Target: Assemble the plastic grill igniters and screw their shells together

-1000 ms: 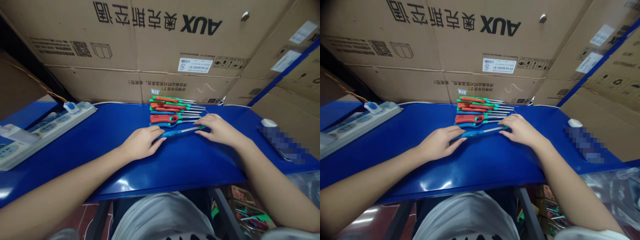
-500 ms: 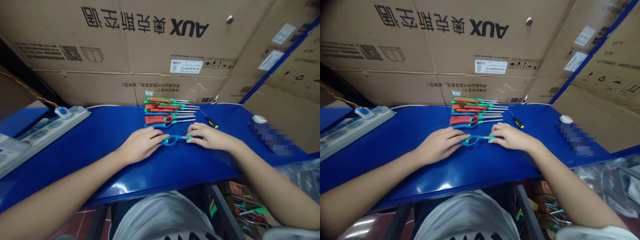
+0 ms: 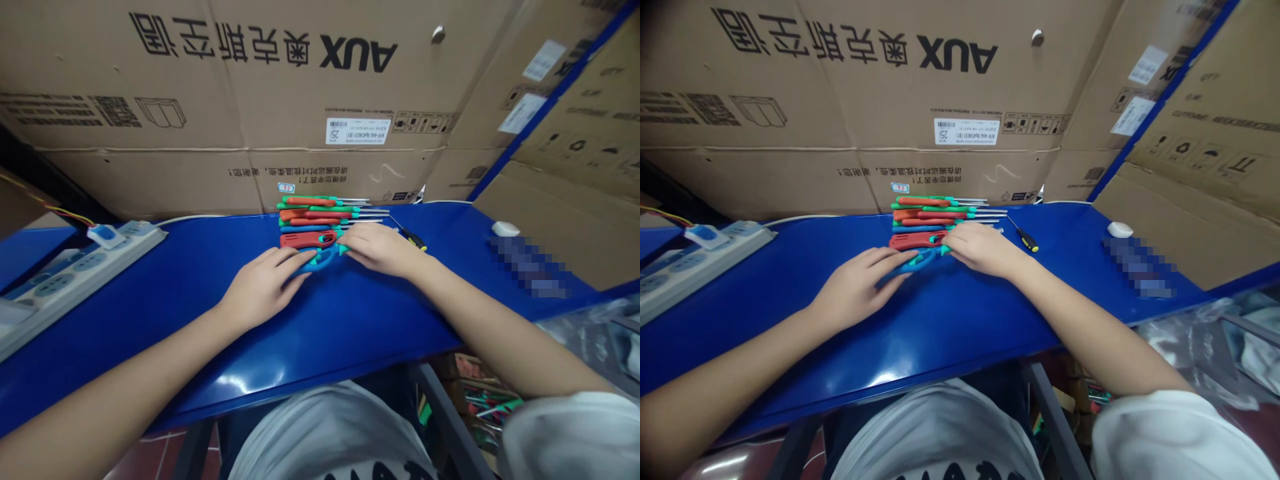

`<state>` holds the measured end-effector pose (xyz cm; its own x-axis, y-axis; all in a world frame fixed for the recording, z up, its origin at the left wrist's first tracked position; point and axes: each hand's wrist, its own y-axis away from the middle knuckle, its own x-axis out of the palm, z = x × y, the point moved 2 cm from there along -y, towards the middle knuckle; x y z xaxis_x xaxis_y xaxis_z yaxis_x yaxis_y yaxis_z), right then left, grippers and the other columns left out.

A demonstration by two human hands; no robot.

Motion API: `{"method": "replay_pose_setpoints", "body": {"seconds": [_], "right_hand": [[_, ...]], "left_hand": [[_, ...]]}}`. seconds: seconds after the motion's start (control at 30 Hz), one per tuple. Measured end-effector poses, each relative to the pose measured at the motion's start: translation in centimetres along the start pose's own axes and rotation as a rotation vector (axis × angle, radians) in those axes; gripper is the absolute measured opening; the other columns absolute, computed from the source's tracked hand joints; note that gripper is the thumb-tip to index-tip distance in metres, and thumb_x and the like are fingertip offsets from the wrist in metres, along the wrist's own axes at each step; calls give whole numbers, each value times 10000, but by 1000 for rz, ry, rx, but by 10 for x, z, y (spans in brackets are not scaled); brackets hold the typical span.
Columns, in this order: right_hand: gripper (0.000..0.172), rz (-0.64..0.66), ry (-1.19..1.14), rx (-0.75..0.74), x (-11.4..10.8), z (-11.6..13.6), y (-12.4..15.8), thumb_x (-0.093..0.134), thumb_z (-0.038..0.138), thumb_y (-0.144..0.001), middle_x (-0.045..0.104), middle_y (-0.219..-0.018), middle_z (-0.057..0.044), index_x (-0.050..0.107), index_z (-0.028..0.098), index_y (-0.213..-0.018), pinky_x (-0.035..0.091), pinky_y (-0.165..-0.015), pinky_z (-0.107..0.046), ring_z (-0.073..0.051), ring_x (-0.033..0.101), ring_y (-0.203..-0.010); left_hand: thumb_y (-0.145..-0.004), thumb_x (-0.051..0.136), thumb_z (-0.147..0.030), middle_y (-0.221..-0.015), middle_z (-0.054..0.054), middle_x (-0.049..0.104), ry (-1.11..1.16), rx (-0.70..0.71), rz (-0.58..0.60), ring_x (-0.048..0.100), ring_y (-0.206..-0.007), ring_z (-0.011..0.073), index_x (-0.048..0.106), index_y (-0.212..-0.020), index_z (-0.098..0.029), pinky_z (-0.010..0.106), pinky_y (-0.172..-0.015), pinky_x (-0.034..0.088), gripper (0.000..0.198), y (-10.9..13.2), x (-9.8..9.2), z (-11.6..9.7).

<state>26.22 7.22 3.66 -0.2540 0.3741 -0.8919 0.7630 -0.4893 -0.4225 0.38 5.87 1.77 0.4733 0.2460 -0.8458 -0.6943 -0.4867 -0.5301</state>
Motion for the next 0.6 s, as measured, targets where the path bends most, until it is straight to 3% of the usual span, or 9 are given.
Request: {"method": "replay_pose_setpoints", "body": {"seconds": [0.2,0.37,0.47,0.6], "right_hand": [[264,-181,65,-58,8,-7,-4,452,278,-1033,736,-992,-144,658,129,-1100,515,-819,-350,-225,660,-927],[296,-116,144,-51,16,6,4,397,276,-1048,712,-883,-116,659,142,-1011,444,-704,-321,-210,606,-811],[340,-47,151,-62,20,13,6,350,273,-1059,671,-822,-95,646,146,-952,370,-632,-304,-196,549,-745],[328,-45,133,-96,24,17,9,343,232,-1055,642,-792,-84,631,149,-920,344,-621,-293,-185,515,-724]], "left_hand": [[-1013,508,-339,-1170,126,715,0,-61,30,675,-1013,271,583,-1398,-193,413,-867,573,419,-5,-6,5],[-1009,521,-363,-1195,107,736,208,-58,34,717,-1028,243,665,-1281,-168,351,-910,568,365,-3,-2,1],[-990,549,-378,-1033,57,782,370,-161,85,734,-852,196,725,-1136,-178,277,-790,561,304,-4,-1,-5],[-955,580,-409,-705,1,719,587,-351,215,614,-581,122,728,-789,-161,208,-559,460,332,-7,-1,-8]]}}
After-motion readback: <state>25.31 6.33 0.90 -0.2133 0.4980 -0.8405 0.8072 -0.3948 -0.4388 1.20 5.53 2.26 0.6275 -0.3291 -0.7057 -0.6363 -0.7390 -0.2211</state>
